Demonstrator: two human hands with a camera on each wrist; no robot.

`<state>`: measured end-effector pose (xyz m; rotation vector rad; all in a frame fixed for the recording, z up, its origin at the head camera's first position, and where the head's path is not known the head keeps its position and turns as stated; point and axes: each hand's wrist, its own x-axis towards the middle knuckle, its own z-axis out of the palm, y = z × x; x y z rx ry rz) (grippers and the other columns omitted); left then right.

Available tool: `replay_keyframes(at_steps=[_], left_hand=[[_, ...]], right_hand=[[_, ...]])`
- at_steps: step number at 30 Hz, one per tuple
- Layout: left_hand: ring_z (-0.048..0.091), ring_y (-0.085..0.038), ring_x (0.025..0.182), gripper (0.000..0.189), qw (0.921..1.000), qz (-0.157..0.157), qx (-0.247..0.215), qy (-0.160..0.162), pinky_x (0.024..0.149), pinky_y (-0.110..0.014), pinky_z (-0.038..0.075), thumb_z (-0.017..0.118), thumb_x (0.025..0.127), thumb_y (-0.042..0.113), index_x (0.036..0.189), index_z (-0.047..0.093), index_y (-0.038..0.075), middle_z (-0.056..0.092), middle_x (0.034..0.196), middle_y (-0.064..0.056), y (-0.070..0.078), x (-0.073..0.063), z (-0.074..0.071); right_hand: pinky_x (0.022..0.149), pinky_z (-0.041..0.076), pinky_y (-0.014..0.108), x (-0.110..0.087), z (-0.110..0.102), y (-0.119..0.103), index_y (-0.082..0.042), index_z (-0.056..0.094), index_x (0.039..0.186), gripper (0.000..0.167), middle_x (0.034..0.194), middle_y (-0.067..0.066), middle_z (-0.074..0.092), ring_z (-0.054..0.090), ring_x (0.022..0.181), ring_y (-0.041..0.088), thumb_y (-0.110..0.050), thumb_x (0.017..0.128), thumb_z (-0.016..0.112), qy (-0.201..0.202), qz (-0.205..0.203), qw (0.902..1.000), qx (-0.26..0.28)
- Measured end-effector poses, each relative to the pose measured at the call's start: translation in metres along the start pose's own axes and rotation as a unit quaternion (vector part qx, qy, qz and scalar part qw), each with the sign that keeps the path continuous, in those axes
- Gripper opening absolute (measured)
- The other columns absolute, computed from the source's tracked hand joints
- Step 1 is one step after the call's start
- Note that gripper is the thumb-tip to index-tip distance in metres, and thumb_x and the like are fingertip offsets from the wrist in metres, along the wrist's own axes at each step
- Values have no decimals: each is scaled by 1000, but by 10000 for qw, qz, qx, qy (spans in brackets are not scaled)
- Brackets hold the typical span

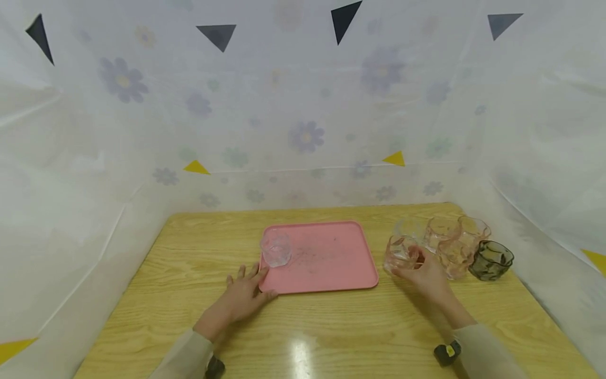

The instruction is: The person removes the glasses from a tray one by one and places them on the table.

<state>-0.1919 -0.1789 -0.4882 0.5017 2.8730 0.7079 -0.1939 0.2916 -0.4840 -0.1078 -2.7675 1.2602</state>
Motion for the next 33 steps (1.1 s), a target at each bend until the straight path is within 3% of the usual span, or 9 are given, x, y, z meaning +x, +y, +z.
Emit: replay_keyframes(at_steps=[6, 10, 13, 19, 27, 33], left_hand=[[20, -67, 151, 80, 10000, 28, -27, 5, 113, -90, 9, 62, 102, 58, 159, 46, 5, 34, 166, -30, -2, 0, 2], [22, -71, 148, 80, 9995, 202, -122, 191, 110, -92, 9, 60, 102, 60, 158, 47, 4, 36, 163, -33, -5, 0, 5], [23, -73, 146, 81, 9990, 276, -200, 294, 108, -93, 9, 61, 100, 61, 157, 48, 4, 39, 162, -35, -6, 0, 6], [21, -68, 150, 78, 9999, 61, -45, 67, 113, -90, 9, 63, 102, 55, 158, 47, 4, 36, 165, -30, -2, 0, 2], [23, -69, 149, 78, 9998, 104, -91, 162, 111, -91, 11, 65, 101, 55, 157, 49, 3, 38, 163, -31, -3, 1, 4], [22, -68, 150, 77, 10000, 56, 12, 28, 112, -90, 11, 63, 102, 55, 159, 46, 4, 36, 165, -30, -3, 1, 2]], right_hand=[[73, 51, 26, -5, -9, 5, 5, 56, 127, 67, 125, 24, 62, 64, 106, 33, -35, 86, 90, 186, -70, 9996, -209], [73, 47, 28, -7, -12, 6, 2, 57, 117, 60, 120, 22, 62, 60, 99, 28, -36, 84, 91, 280, -46, 9985, -468], [69, 42, 29, -8, -13, 6, 0, 55, 112, 57, 108, 18, 60, 52, 88, 23, -36, 85, 90, 245, -6, 9982, -549], [60, 33, 28, -9, -13, 8, -2, 54, 103, 52, 83, 7, 51, 43, 73, 19, -34, 84, 90, 248, 5, 9975, -658], [60, 37, 27, -8, -15, 9, 2, 57, 108, 54, 88, 10, 58, 48, 75, 19, -34, 86, 89, 259, 50, 9974, -666], [59, 39, 27, -7, -12, 9, -1, 54, 97, 48, 82, 8, 57, 50, 72, 19, -30, 83, 91, 462, 0, 9961, -750]])
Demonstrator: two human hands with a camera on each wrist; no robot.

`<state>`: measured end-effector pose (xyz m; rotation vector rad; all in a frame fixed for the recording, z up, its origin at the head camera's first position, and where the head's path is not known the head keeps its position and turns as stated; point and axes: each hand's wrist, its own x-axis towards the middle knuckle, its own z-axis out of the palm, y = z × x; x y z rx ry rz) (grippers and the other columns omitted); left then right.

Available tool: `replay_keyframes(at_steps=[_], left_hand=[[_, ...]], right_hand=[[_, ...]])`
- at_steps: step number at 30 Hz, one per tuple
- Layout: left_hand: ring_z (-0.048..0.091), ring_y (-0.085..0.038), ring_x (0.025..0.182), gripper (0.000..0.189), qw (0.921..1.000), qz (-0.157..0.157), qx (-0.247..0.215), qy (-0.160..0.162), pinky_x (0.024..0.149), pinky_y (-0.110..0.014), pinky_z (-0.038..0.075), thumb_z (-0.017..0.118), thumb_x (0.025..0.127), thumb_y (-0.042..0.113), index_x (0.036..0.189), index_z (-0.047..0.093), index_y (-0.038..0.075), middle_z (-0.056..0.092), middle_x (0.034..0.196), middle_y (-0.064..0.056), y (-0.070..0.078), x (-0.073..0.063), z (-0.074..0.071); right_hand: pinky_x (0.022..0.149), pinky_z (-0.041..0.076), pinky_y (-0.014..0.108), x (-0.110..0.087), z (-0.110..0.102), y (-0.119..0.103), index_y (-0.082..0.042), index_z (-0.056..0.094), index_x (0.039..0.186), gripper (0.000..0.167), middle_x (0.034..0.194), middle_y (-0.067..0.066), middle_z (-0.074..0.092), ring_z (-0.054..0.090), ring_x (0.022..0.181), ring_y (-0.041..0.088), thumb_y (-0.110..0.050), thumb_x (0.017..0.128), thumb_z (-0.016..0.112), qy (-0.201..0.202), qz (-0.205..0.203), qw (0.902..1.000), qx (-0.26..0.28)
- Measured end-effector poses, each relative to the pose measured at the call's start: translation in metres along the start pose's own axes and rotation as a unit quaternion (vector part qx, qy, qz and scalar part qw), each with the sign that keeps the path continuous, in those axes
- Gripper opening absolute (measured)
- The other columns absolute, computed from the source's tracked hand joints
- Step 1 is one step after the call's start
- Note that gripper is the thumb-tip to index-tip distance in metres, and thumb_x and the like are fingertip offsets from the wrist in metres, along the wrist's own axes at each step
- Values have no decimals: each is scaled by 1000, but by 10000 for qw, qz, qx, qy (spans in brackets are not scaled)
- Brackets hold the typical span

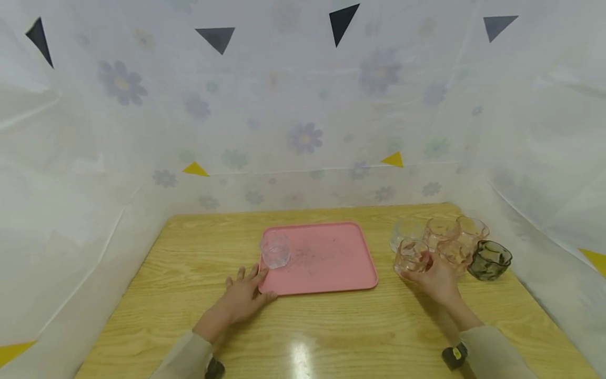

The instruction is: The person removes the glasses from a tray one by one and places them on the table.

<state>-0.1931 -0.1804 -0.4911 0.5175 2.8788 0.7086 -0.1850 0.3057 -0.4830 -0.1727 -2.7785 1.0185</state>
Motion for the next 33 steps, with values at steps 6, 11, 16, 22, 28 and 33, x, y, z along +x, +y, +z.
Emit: replay_keyframes(at_steps=[6, 11, 16, 22, 28, 33], left_hand=[[21, -67, 151, 79, 10000, -14, -20, -30, 113, -90, 10, 63, 102, 57, 159, 46, 6, 35, 166, -29, -1, 1, 0], [20, -66, 151, 79, 10000, -41, -8, -55, 113, -89, 9, 62, 102, 57, 159, 45, 6, 35, 166, -29, -1, 1, 0], [20, -67, 151, 79, 10000, -25, 4, -68, 113, -90, 10, 62, 102, 57, 159, 46, 6, 35, 166, -29, -1, 1, 0], [20, -67, 151, 79, 10000, -34, -17, -78, 114, -89, 9, 62, 102, 57, 160, 45, 6, 34, 166, -29, 0, 2, 0], [20, -67, 151, 80, 10000, -41, -41, -37, 113, -90, 9, 63, 101, 57, 160, 45, 5, 34, 166, -29, 0, 1, 0], [20, -67, 151, 80, 10000, -40, -20, -62, 113, -90, 9, 62, 102, 58, 160, 44, 5, 34, 166, -29, 1, 0, 0]], right_hand=[[53, 40, 26, 0, 0, 0, -5, 49, 89, 45, 74, 3, 51, 47, 61, 13, -21, 82, 91, 98, -109, 9996, 246], [51, 38, 25, 1, -1, 0, -6, 46, 87, 47, 71, 1, 47, 45, 59, 11, -19, 83, 90, 63, -133, 9996, 247], [52, 37, 25, -1, -3, 1, -4, 48, 97, 47, 71, 0, 46, 44, 59, 11, -24, 85, 89, -54, -16, 9999, 120], [54, 37, 26, -5, -7, -3, 4, 52, 125, 61, 75, 3, 49, 46, 62, 13, -25, 86, 88, 128, -111, 9998, 108], [86, 62, 58, -12, -19, -14, 14, 46, 147, 80, 123, 42, 66, 68, 110, 56, -21, 88, 87, 613, -387, 9972, 210], [95, 55, 66, -14, -28, -28, 9, 46, 152, 81, 137, 40, 61, 63, 122, 57, -22, 89, 86, 950, -615, 9933, 215]])
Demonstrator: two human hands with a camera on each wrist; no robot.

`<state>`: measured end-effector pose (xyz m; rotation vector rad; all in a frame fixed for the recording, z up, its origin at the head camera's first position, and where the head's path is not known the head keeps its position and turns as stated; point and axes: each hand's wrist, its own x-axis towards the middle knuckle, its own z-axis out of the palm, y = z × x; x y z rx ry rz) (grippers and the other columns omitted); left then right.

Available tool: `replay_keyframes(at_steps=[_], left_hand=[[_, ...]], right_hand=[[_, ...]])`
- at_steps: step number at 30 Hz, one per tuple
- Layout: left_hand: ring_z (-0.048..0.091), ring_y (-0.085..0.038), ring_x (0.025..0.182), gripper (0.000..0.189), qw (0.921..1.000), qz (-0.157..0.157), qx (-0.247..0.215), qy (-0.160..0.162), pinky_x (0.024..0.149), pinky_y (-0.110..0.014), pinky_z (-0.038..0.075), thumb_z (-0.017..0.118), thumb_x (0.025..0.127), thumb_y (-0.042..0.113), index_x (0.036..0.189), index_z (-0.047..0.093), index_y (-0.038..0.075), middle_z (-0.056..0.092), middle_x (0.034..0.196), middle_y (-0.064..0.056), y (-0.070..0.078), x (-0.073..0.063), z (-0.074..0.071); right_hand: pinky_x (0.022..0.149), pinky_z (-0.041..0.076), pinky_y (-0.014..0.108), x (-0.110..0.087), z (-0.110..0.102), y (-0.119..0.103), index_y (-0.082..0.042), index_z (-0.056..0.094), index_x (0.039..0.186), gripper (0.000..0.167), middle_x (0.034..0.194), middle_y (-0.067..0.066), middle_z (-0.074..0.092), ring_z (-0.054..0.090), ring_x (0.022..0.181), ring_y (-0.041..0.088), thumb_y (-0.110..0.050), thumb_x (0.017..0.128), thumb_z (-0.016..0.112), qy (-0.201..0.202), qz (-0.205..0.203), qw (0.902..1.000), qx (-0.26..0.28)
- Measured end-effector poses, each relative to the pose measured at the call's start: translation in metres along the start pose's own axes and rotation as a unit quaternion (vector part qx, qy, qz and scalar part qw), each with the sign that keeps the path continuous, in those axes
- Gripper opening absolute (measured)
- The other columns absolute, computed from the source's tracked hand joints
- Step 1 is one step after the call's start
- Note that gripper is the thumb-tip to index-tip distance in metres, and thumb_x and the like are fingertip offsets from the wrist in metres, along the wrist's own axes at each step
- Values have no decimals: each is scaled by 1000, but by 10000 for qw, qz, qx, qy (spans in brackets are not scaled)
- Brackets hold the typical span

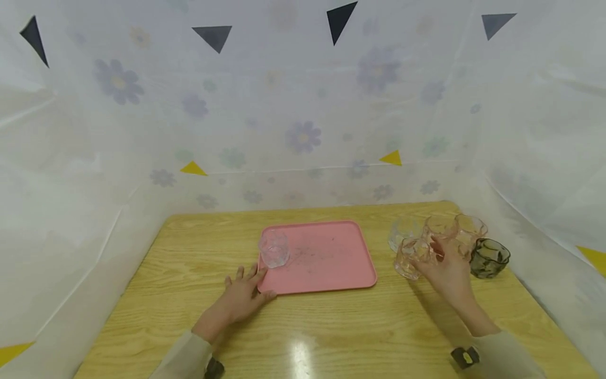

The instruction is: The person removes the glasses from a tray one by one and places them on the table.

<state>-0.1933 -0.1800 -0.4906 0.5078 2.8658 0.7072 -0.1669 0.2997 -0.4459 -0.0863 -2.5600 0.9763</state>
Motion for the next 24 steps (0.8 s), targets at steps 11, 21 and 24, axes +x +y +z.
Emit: replay_keyframes(at_steps=[11, 21, 24], left_hand=[[18, -65, 153, 80, 10000, -58, 33, -15, 115, -88, 7, 60, 102, 59, 161, 43, 8, 32, 168, -27, -4, 2, 3], [18, -64, 153, 80, 10000, -49, -8, 22, 115, -88, 8, 61, 101, 59, 161, 44, 9, 33, 168, -26, -4, 3, 5], [19, -65, 153, 79, 10000, -35, 1, 32, 114, -88, 8, 61, 101, 59, 161, 44, 9, 33, 168, -26, -5, 4, 5]], right_hand=[[89, 58, 64, 15, 21, -29, -4, 56, 151, 72, 153, 27, 55, 57, 130, 54, -40, 93, 82, -803, -331, 9953, 427], [102, 54, 64, 26, 68, -58, -13, 50, 156, 78, 159, 19, 52, 54, 138, 50, -42, 92, 82, -1569, -757, 9793, 1027], [104, 53, 65, 30, 80, -65, -13, 48, 158, 79, 160, 19, 52, 53, 139, 50, -39, 92, 83, -1771, -882, 9727, 1217]])
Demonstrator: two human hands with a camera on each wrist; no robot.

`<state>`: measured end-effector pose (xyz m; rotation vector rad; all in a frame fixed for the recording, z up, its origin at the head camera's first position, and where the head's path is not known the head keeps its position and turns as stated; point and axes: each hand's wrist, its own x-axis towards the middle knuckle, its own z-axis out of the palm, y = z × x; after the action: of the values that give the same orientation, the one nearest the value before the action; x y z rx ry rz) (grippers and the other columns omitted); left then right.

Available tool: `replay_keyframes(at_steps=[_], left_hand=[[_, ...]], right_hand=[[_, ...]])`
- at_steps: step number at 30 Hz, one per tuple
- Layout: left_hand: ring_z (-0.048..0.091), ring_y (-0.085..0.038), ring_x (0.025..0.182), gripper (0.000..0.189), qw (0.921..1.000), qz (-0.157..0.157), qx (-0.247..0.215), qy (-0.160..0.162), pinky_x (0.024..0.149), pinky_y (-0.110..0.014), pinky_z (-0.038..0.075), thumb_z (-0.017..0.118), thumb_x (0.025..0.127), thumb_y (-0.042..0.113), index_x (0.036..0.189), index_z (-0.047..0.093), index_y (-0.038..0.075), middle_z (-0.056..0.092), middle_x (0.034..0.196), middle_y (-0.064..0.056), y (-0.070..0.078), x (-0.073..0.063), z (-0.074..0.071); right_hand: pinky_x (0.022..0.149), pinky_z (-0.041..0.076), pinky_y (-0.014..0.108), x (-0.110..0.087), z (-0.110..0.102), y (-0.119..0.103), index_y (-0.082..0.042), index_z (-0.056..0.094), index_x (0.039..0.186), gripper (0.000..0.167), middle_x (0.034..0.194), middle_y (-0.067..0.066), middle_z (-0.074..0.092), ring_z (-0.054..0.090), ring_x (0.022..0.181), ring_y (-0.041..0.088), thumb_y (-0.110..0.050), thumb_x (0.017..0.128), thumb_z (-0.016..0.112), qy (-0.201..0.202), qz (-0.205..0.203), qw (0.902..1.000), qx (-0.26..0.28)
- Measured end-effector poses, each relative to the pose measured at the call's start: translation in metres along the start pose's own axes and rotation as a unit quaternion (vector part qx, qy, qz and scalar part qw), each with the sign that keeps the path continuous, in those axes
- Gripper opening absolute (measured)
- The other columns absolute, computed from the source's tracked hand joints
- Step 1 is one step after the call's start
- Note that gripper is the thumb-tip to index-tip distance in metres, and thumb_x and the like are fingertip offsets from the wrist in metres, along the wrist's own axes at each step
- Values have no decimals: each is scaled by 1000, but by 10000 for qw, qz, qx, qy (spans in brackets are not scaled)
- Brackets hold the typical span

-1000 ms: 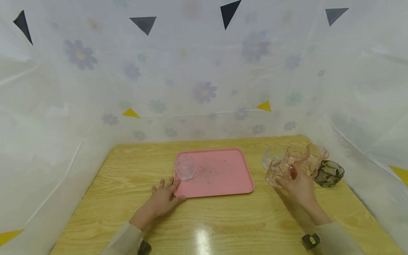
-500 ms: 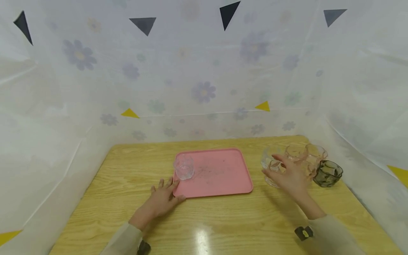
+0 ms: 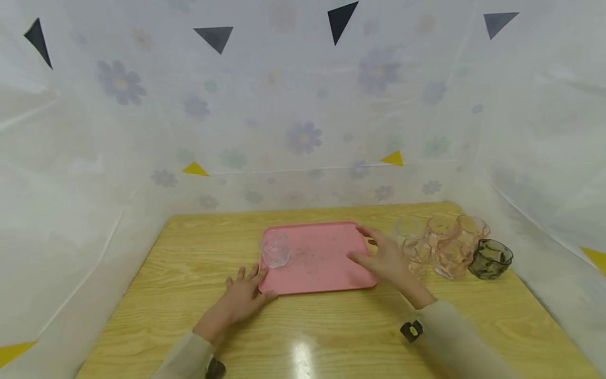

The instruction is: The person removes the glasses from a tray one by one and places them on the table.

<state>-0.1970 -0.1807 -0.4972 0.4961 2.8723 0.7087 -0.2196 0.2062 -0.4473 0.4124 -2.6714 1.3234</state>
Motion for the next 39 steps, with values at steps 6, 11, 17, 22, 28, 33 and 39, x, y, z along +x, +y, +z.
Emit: replay_keyframes(at_steps=[6, 11, 17, 22, 28, 33, 39], left_hand=[[22, -64, 152, 79, 9999, 9, 111, 13, 114, -88, 12, 60, 102, 60, 160, 46, 9, 35, 167, -26, 1, -1, -2], [27, -63, 152, 78, 9992, 19, 396, -11, 115, -86, 18, 58, 102, 61, 160, 46, 10, 37, 167, -25, 3, -2, -4], [19, -66, 153, 80, 9983, -159, 561, -63, 120, -81, 19, 56, 101, 66, 162, 44, 15, 27, 167, -37, 2, -1, -5], [16, -66, 153, 83, 9977, -327, 594, -74, 116, -86, 12, 55, 99, 71, 163, 42, 21, 26, 168, -36, 0, -1, -5], [19, -70, 150, 87, 9984, -256, 492, 102, 109, -93, 11, 51, 96, 78, 163, 42, 25, 28, 167, -36, -5, 1, -1], [17, -70, 150, 89, 9988, -254, 405, 76, 108, -93, 10, 52, 95, 80, 163, 42, 24, 27, 167, -36, -6, 1, 0], [13, -66, 153, 87, 9980, -410, 443, -181, 111, -91, 8, 53, 97, 76, 165, 37, 24, 21, 170, -33, -2, 0, -5]], right_hand=[[114, 46, 63, 13, 21, -8, -11, 48, 157, 76, 158, 18, 54, 53, 143, 41, -30, 92, 84, -300, -398, 9982, 338], [113, 47, 61, 21, 38, -13, -10, 50, 155, 77, 155, 17, 55, 54, 141, 42, -31, 90, 86, -403, -504, 9974, 333], [114, 47, 60, 28, 55, -21, -10, 49, 156, 80, 156, 20, 53, 52, 141, 46, -27, 88, 88, -643, -561, 9957, 348], [115, 47, 59, 34, 67, -26, -12, 47, 157, 79, 158, 17, 52, 51, 143, 44, -25, 90, 86, -842, -527, 9939, 479], [118, 44, 59, 44, 80, -29, -12, 42, 161, 83, 162, 17, 47, 49, 147, 40, -30, 92, 84, -1111, -360, 9910, 655], [119, 43, 58, 56, 93, -29, -20, 40, 163, 85, 164, 12, 46, 48, 149, 36, -31, 91, 85, -1305, -245, 9874, 861], [117, 46, 56, 69, 109, -29, -26, 41, 162, 85, 164, 8, 47, 50, 147, 34, -31, 90, 86, -1446, -203, 9858, 833]])
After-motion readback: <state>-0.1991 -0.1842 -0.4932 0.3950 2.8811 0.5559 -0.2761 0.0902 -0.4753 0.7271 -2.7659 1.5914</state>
